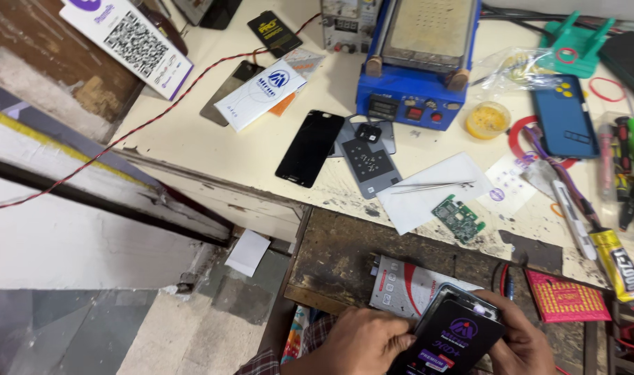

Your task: The person disassembles a smartphone on a repair bench, removing its back cover and internal components. They power on a replacement phone assembly to test its display, then use a screwdriver to unscrew and adjust parts inside the phone chassis.

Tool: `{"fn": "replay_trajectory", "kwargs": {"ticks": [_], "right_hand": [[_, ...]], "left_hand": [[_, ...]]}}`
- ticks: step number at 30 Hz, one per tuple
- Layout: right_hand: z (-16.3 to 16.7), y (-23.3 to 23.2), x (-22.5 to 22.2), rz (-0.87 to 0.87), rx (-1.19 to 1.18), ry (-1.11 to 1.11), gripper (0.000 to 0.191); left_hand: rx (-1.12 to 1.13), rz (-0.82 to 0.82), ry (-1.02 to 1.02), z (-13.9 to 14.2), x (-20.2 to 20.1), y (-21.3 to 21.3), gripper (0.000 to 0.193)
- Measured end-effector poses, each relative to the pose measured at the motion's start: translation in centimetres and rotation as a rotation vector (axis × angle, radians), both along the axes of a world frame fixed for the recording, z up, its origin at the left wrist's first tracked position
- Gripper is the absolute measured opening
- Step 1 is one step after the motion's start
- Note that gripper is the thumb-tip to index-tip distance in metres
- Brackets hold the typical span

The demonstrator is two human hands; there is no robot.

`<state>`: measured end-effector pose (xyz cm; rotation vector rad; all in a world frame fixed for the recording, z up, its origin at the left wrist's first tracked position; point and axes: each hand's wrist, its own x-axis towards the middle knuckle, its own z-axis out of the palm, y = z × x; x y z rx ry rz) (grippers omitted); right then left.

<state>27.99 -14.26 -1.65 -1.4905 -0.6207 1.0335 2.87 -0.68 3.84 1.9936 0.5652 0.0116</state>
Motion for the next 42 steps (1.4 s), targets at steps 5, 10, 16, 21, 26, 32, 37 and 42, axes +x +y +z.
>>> {"fn": "replay_trajectory", "kwargs": {"ticks": [5,10,16,21,26,32,37,42], "right_hand": [[1.3,0.8,-1.4,0.005,-0.064,-0.126,0.041],[4.0,1.0,-2.6,0.146,0.006,-0.146,0.063],[5.7,0.1,-6.0,0.177,-0.14,-0.029,0.041],[7.5,-0.5,-7.5,0.271,-0.269,-0.34,0.019],[9.2,0.3,-7.9,0.251,-0.248,-0.522,0.017],[10.1,1.6,-7.9,0.28,-0.301,-0.515,0.02],[11.7,2.8,-7.2,0.25,-0.181,-0.579,0.022],[13.0,4.2,-6.8,0.269,-0.121,-0.789,0.022]], "left_hand": [[-0.477,0.283,-0.195,2.7,0.5,-0.1,0.05],[-0.753,0.247,-0.33,1.5,0.8,-1.3,0.069],[-0.946,0.304,-0.532,-1.6,-0.5,-2.4,0.079],[-0.97,0.346,-0.565,-2.7,-1.2,-3.1,0.085],[-0.858,0.361,-0.515,-3.0,-1.0,-3.2,0.097],[-0.822,0.43,-0.46,-2.3,-0.6,-2.7,0.103],[-0.815,0.431,-0.415,0.3,0.1,-1.2,0.096],[-0.737,0.48,-0.268,2.0,1.5,0.4,0.096]]}}
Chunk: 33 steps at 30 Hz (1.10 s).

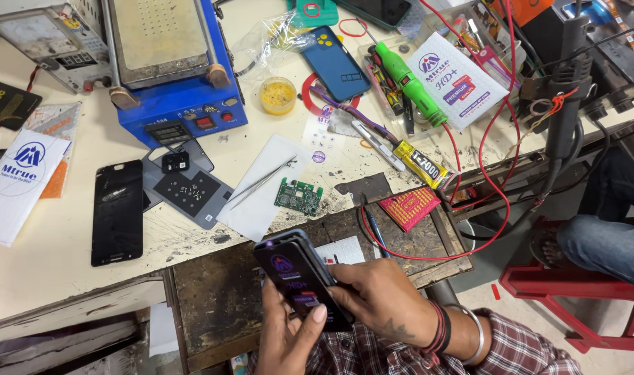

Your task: The person disassembles a smartphone on a repair bench, removing its back cover and internal components. They power on a replacement phone assembly to test its display, then use a screwdriver to unscrew and adjust parts inside the phone chassis.

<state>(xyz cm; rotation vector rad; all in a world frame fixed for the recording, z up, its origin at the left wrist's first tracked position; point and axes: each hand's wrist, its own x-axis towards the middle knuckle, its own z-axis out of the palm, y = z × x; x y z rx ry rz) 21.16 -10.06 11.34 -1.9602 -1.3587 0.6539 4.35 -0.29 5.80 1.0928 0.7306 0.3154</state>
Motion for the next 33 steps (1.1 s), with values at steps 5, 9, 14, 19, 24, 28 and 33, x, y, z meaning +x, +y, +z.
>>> {"fn": "replay_trajectory", "kwargs": {"ticks": [5,9,14,19,24,28,33], "right_hand": [[-0.2,1.0,-0.9,0.099,0.075,-0.242,0.037],[-0.5,1.2,-1.8,0.197,0.071,-0.365,0.023],[0.1,0.6,-2.3,0.19,0.107,-0.349,0.05],[0.2,0.1,-2.4,0.142,0.132,-0.434,0.048],[-0.5,0.0,-2.1,0.089,0.294,-0.542,0.052],[-0.8,-0.1,-1.9,0.105,0.324,-0.538,0.054],[-0.6,-0.2,-1.7,0.09,0.276,-0.515,0.052]], "left_hand": [[0.015,0.14,-0.082,-1.2,1.4,0.4,0.087],[-0.11,0.322,-0.078,-2.7,2.2,0.2,0.09],[-0.258,0.493,-0.229,-3.3,2.5,0.1,0.073],[-0.24,0.63,-0.376,-3.3,2.5,-0.3,0.059],[-0.154,0.677,-0.473,-3.1,3.0,-0.8,0.053],[-0.159,0.666,-0.471,-3.0,3.0,-0.8,0.051],[-0.175,0.661,-0.49,-3.0,3.3,-1.1,0.051]]}}
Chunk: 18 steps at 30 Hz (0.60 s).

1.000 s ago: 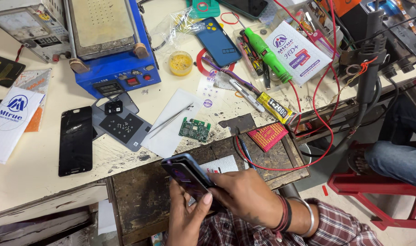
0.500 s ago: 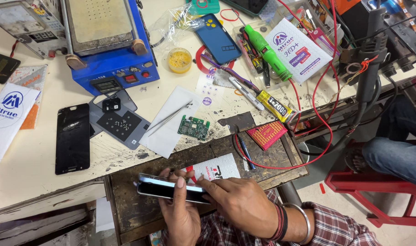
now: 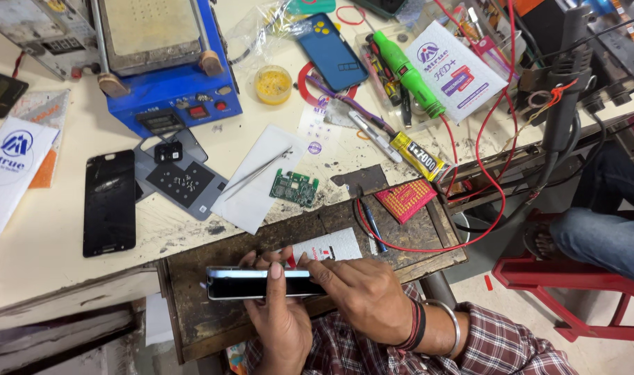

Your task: The person disassembles a smartphone on a repair bench, removing its back cover and internal components. They power on a replacement phone assembly to test its display, then use a screwdriver to unscrew and adjust parts inside the phone chassis.

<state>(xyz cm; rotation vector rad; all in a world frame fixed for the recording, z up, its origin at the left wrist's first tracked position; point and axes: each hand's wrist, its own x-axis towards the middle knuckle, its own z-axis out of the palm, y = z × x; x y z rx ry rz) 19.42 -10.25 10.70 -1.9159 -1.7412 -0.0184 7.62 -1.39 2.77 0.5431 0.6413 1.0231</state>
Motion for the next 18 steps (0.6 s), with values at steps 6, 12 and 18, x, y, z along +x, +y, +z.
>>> {"fn": "replay_trajectory", "kwargs": {"ticks": [6,12,18], "right_hand": [[0.5,0.0,0.3,-0.018,0.019,0.015,0.05],[0.5,-0.1,0.5,-0.005,0.015,-0.013,0.056],[0.4,0.0,0.5,-0.034,0.013,-0.033,0.049]], "left_hand": [[0.049,0.034,-0.074,-0.5,0.6,-0.9,0.056],[0.134,-0.054,-0.092,-0.5,0.7,-1.9,0.058],[0.085,-0.049,-0.18,-0.2,0.5,-2.3,0.058]]}}
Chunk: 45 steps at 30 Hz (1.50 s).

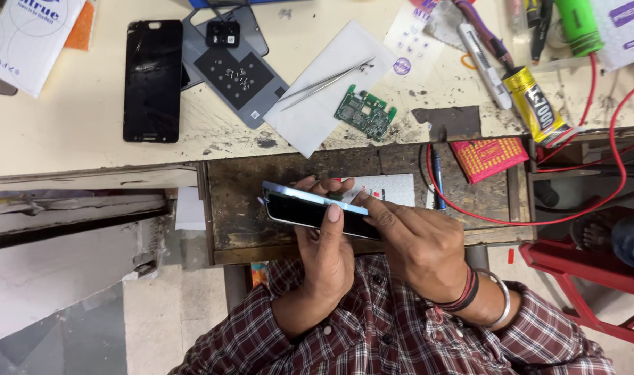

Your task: The person disassembles a smartphone on a repair bench, removing its back cover and internal components. They power on a replacement phone assembly to test its display, then use a screwdriver to unscrew and adjust parts inside the phone chassis.

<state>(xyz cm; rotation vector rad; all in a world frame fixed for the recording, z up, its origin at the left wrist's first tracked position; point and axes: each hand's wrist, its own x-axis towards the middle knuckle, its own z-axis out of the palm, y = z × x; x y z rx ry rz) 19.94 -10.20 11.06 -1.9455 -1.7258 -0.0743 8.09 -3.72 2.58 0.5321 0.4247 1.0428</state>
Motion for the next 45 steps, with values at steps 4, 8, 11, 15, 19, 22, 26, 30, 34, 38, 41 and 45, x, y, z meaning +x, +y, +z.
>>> {"fn": "replay_trajectory", "kwargs": {"ticks": [4,8,11,15,19,22,26,30,34,38,41,45], "right_hand": [[0.1,0.2,-0.3,-0.041,-0.038,-0.012,0.044],[0.3,0.4,-0.4,-0.026,-0.02,0.021,0.049],[0.3,0.5,-0.3,0.005,-0.008,0.038,0.051],[0.0,0.4,-0.3,-0.005,0.008,0.021,0.052],[-0.3,0.4,-0.2,-0.029,-0.007,-0.008,0.049],[-0.3,0.5,-0.2,-0.038,-0.073,0.019,0.04],[0.2,0.0,0.4,0.037,-0.062,0.114,0.051],[0.5,-1.0,1.6,0.021,-0.115,0.27,0.045],[-0.3,-1.3,1.4,-0.006,-0.077,0.32,0.039],[-0.9,-1.3,0.9,-0.011,0.004,0.241,0.041],[-1.2,-1.4,0.8,-0.015,0.015,0.255,0.042],[-1.5,-1.4,0.8,-0.025,0.04,0.247,0.041]], "left_hand": [[-0.003,0.015,0.011,-0.3,0.0,0.0,0.057],[0.033,0.007,0.081,-0.3,0.2,-0.1,0.059],[0.01,-0.033,0.143,0.0,0.3,-0.4,0.063],[-0.034,-0.083,0.187,0.2,0.5,-0.8,0.066],[-0.028,-0.084,0.222,-0.1,0.8,-1.0,0.067],[-0.032,-0.131,0.283,-0.6,0.6,-0.6,0.07],[-0.097,-0.109,0.21,-0.7,0.2,0.1,0.069],[-0.158,-0.05,0.038,-0.2,-0.1,1.3,0.062],[-0.173,-0.067,-0.031,0.4,-0.4,1.6,0.053],[-0.148,-0.071,-0.123,0.5,-0.3,1.2,0.046],[-0.11,-0.055,-0.127,0.5,-0.3,1.0,0.045],[-0.148,-0.057,-0.106,0.6,-0.3,0.7,0.046]]}}
